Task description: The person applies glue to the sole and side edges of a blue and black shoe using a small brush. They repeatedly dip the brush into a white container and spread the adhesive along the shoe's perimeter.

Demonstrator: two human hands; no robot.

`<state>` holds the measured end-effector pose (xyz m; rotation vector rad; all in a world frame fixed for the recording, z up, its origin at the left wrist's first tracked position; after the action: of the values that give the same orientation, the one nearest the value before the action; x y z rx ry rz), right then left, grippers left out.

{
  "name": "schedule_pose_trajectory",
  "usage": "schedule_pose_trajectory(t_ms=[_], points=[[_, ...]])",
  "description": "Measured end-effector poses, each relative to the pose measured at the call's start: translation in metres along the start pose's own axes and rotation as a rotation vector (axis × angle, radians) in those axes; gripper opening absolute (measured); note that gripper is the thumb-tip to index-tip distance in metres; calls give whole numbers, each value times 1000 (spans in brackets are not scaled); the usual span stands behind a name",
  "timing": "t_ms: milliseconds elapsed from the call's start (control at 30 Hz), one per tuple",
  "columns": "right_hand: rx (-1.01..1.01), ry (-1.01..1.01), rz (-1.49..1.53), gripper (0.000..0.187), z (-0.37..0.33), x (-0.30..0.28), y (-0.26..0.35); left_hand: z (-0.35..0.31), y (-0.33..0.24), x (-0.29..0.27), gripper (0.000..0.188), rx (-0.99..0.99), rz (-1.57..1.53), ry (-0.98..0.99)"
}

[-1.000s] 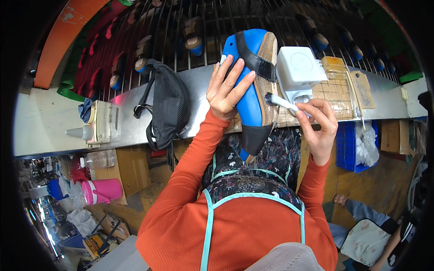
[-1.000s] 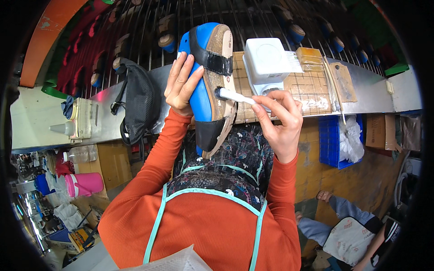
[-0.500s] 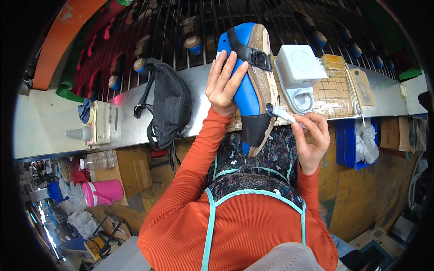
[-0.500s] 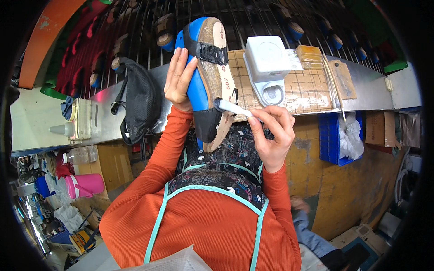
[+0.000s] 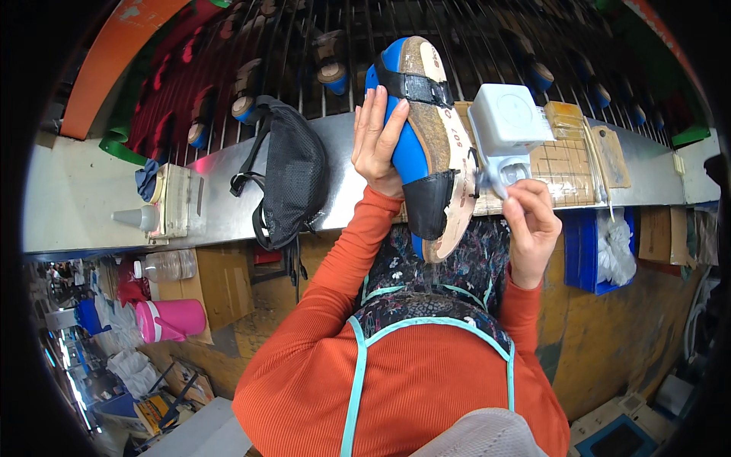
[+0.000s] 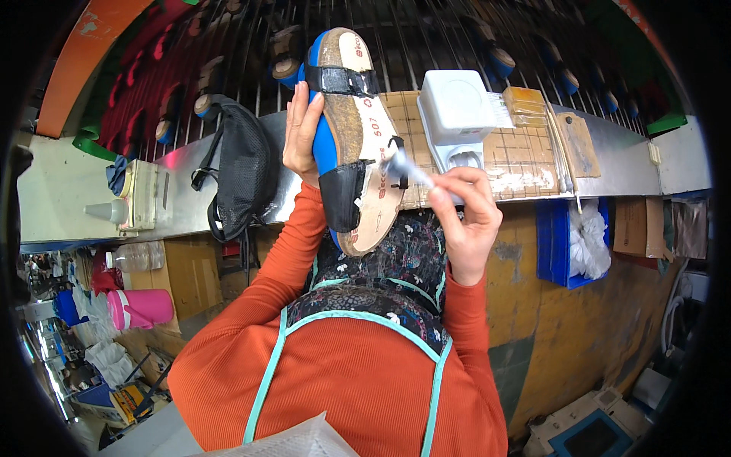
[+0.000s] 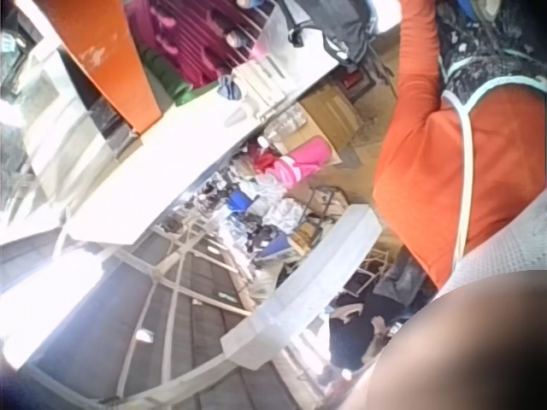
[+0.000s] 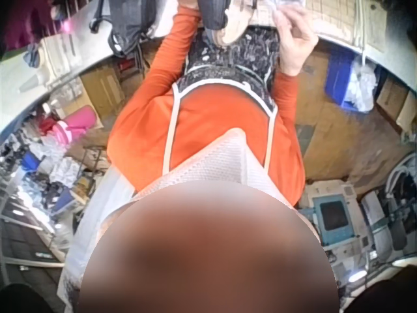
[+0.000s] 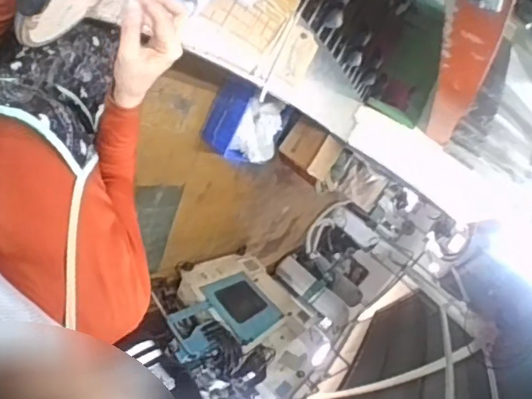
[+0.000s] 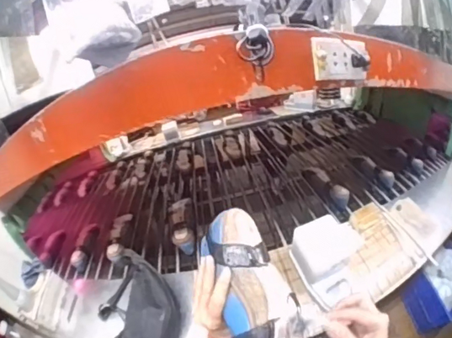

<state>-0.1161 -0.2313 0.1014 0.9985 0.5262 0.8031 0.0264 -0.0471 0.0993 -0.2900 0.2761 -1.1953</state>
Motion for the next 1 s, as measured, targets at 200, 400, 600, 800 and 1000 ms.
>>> schedule_pose_trajectory(t_ms=[200, 400, 600, 800, 1000], points=[[159, -15, -115, 13, -17, 6, -9, -2, 7, -2, 45, -65, 37, -29], [146, 38, -25, 17, -26, 14, -3, -4, 13, -3, 47, -94, 103, -17], [53, -40, -159, 16, -15, 19, -3, -5, 12, -2, 46, -79, 128, -5], [-150, -67, -338, 15, 4, 23, 14, -3, 12, -3, 45, -55, 128, -8], [-230, -15, -335, 16, 6, 26, 18, 0, 15, -4, 50, -75, 136, 19]])
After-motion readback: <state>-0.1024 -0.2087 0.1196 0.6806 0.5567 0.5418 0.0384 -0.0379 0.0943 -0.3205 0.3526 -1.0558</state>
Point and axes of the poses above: each hand's wrist, its own z-axis towards the middle knuckle, its own x-axis out of the palm, y = z × x, the point moved 8 cm from there along z, towards the middle knuckle, and after that the axes turned 2 degrees about -y, right-handed, at the moved point
